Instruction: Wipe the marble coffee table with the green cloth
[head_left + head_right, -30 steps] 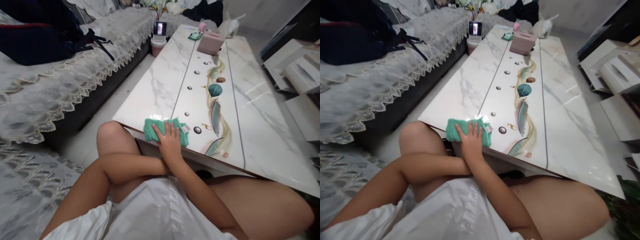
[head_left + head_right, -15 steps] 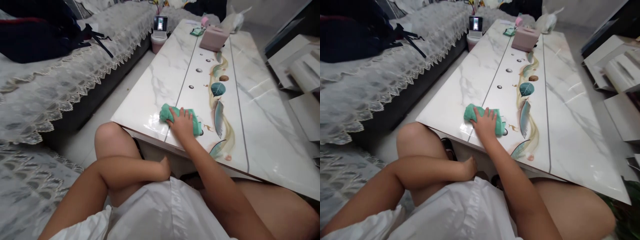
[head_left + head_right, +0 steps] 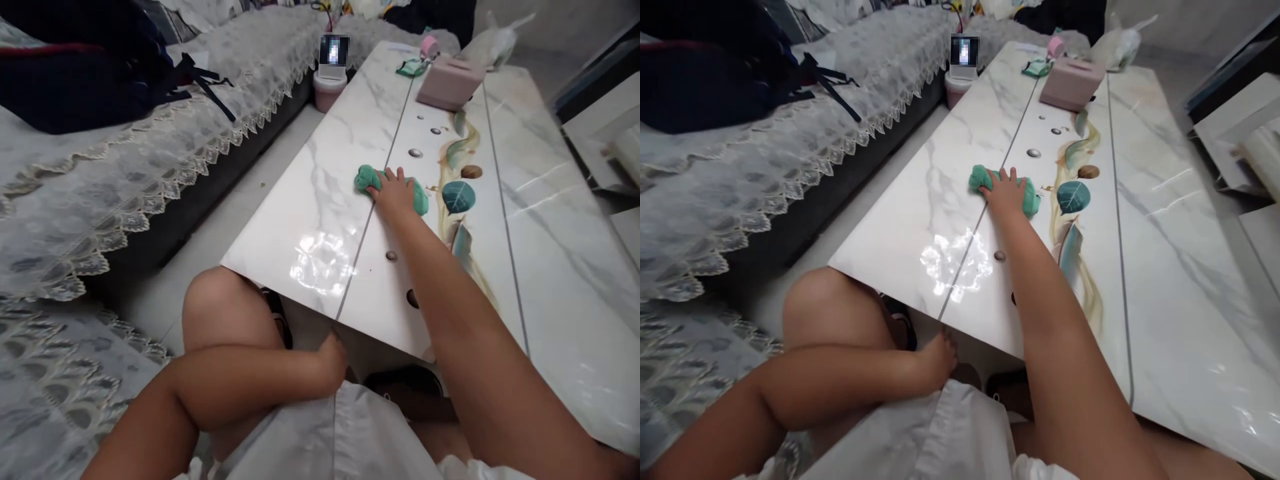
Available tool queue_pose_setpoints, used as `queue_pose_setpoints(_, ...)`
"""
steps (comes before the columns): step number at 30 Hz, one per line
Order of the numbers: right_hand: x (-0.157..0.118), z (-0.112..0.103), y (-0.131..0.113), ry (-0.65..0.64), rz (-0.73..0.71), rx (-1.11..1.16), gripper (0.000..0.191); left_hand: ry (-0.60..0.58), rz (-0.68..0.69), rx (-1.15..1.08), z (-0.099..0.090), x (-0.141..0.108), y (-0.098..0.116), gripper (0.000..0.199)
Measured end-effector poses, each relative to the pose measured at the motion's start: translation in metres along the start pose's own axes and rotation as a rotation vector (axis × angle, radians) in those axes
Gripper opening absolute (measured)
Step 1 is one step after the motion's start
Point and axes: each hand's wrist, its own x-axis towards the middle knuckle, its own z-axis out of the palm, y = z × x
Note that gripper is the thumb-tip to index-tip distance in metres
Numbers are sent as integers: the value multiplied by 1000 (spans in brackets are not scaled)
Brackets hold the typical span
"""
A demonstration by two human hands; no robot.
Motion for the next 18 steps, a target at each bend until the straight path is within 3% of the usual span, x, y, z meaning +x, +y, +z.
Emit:
queue_pose_setpoints(5,29,0,16,32,-87,-16,62,-64,24,94,-13,5,-10,42)
queue_pose_setpoints(8,30,-2,43,46,-162,7,58,-56,127,124,-19,3,-12,33)
queue_pose_setpoints(11,19,-3,86,43,-50,24,56,-35,307,122,-23,0,-12,22)
queue_pose_setpoints(14,4,-3,121,53,111,29,56,-11,362,126,-23,-2,-12,18)
queue_pose_setpoints(18,-13,-3,126,61,172,28,55,10,289,99,-21,-5,-13,20)
